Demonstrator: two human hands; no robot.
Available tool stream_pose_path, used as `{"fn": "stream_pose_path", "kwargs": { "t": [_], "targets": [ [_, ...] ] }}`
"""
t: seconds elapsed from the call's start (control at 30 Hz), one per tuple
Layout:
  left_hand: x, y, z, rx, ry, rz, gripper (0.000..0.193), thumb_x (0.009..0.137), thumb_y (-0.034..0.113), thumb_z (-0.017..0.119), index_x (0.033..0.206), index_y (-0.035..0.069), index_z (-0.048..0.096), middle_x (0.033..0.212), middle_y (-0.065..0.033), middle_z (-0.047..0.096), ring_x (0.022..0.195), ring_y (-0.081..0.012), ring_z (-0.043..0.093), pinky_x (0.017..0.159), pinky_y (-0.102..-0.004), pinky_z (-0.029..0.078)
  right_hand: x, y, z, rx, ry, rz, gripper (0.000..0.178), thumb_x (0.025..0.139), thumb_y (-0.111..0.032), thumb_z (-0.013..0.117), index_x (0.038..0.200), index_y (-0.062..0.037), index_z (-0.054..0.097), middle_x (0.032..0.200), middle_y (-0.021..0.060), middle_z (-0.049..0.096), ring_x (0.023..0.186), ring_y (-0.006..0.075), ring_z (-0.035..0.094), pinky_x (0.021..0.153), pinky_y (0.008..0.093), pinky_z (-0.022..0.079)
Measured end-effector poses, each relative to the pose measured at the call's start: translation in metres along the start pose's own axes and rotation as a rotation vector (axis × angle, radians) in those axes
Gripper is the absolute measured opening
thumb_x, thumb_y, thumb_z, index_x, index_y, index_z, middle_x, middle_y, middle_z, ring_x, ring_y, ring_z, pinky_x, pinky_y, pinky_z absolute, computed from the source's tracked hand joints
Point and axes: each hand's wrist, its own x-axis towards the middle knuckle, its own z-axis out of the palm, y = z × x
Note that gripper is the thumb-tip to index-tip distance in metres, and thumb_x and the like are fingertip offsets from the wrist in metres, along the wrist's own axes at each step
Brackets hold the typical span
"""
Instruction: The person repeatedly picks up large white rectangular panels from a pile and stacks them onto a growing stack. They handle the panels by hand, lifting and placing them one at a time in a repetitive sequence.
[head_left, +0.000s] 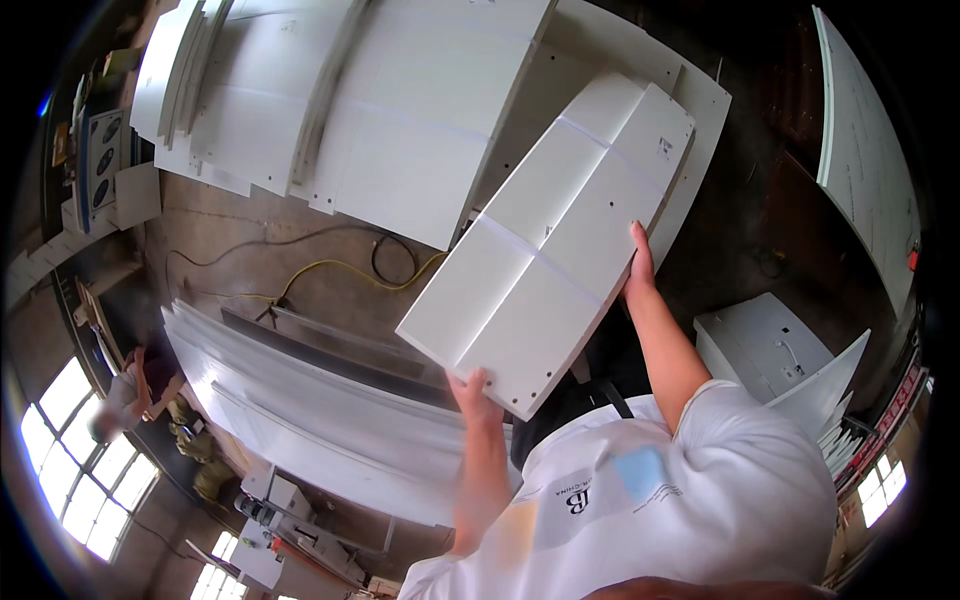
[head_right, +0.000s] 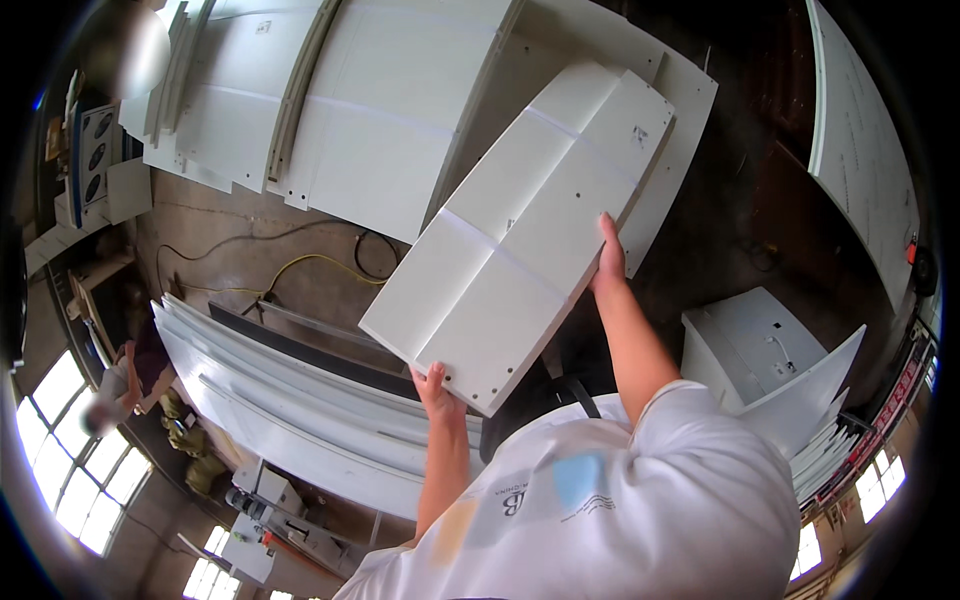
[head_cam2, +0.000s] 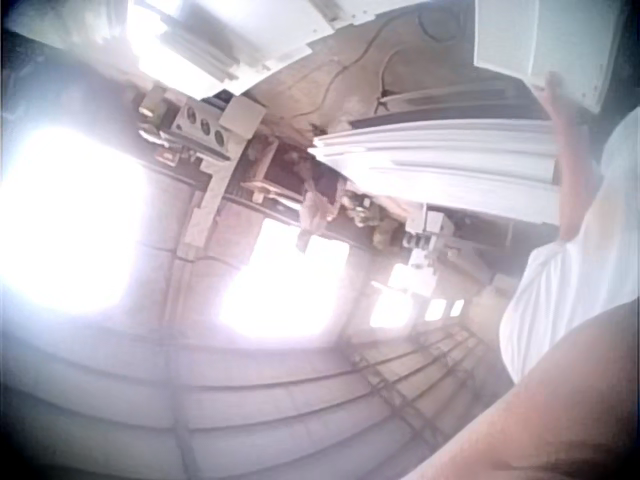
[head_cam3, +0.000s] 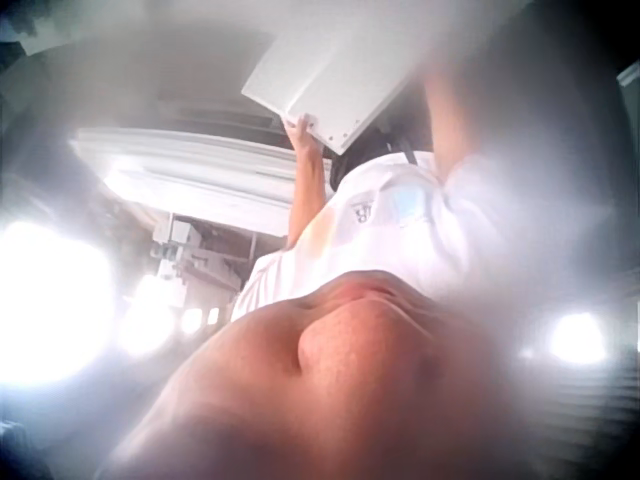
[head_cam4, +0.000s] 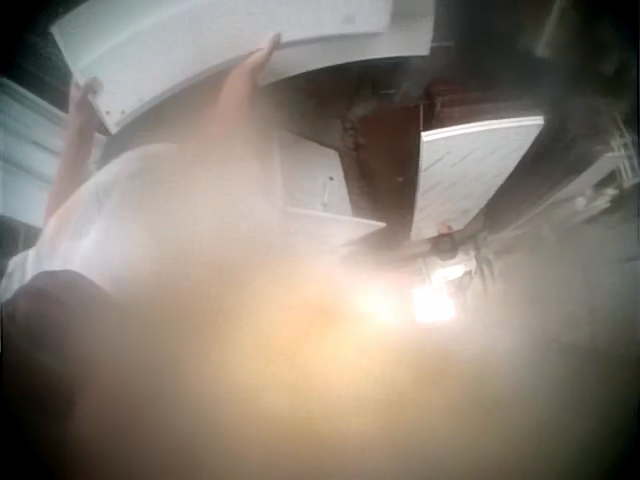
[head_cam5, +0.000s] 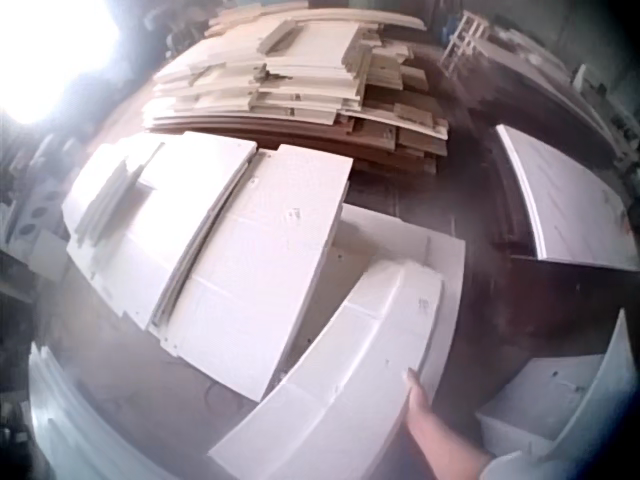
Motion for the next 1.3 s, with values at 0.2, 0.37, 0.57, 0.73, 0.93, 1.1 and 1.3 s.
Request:
{"fn": "stream_pose_path", "kwargs": {
  "t": [0.2,0.37,0.57,0.73,0.93,1.1,1.3],
  "targets": [
    [0.018,-0.059,-0.013,0.021,0.013,-0.089,0.071,0.075,0.019,0.076,0.133,0.005,0.037,0.118,-0.0088,0.054,0.111,-0.0221,0.053,0.095,-0.0413,0.045,0.076,0.010,-0.013,-0.108,0.010,0.047,0.071,0.082,-0.048,0.068,0.133,-0.0031,0.047,0.131,0.0127,0.053,0.118,0.0260,0.051,0.099,0.0396,0.042],
    [0.070,-0.112,-0.019,0.293,0.107,-0.413,0.045,0.086,0.016,0.065,0.126,0.008,0.045,0.115,-0.0046,0.055,0.105,-0.0180,0.053,0.084,-0.0364,0.045,0.146,-0.003,0.002,-0.526,0.017,-0.131,0.082,0.082,-0.051,0.067,0.138,0.0032,0.040,0.137,0.0155,0.048,0.127,0.0261,0.045,0.105,0.0382,0.036],
    [0.179,-0.183,0.002,0.244,0.232,-0.352,0.051,0.087,0.017,0.065,0.132,0.004,0.044,0.114,-0.0040,0.056,0.098,-0.0143,0.053,0.076,-0.0341,0.047,0.198,-0.026,-0.003,-1.172,-0.156,-0.180,0.086,0.086,-0.049,0.063,0.143,0.0071,0.030,0.145,0.0205,0.040,0.136,0.0281,0.037,0.110,0.0360,0.030],
    [0.187,-0.175,-0.008,0.738,-0.229,-0.311,0.038,0.086,0.016,0.065,0.120,0.001,0.056,0.098,-0.0048,0.065,0.079,-0.0119,0.061,0.064,-0.0247,0.047,0.187,-0.004,-0.036,-1.351,-0.162,-0.326,0.066,0.086,-0.046,0.064,0.131,0.0000,0.051,0.131,0.0173,0.056,0.122,0.0262,0.053,0.101,0.0343,0.041],
    [0.137,-0.110,-0.017,0.724,-0.244,-0.369,0.029,0.088,0.012,0.062,0.114,0.000,0.058,0.095,-0.0061,0.066,0.078,-0.0122,0.062,0.064,-0.0246,0.049,0.116,0.037,-0.067,-1.470,-0.293,-0.260,0.051,0.084,-0.042,0.067,0.116,-0.0035,0.062,0.111,0.0145,0.067,0.105,0.0255,0.064,0.089,0.0353,0.049],
    [0.110,-0.089,-0.074,0.777,-0.177,-0.228,0.026,0.087,0.011,0.060,0.110,-0.001,0.059,0.089,-0.0066,0.067,0.073,-0.0133,0.063,0.066,-0.0250,0.050,0.045,0.016,-0.081,-1.620,-0.450,-0.246,0.029,0.089,-0.028,0.064,0.104,-0.0033,0.063,0.085,0.0034,0.067,0.078,0.0114,0.061,0.074,0.0294,0.049],
    [0.055,-0.033,-0.069,0.718,-0.106,-0.155,0.028,0.088,0.012,0.060,0.111,-0.003,0.058,0.092,-0.0093,0.067,0.079,-0.0155,0.066,0.070,-0.0271,0.053,0.004,-0.058,-0.056,-1.617,-0.422,-0.089,0.031,0.085,-0.030,0.067,0.101,-0.0029,0.067,0.086,0.0063,0.069,0.073,0.0141,0.064,0.071,0.0305,0.051]
  ]
}}
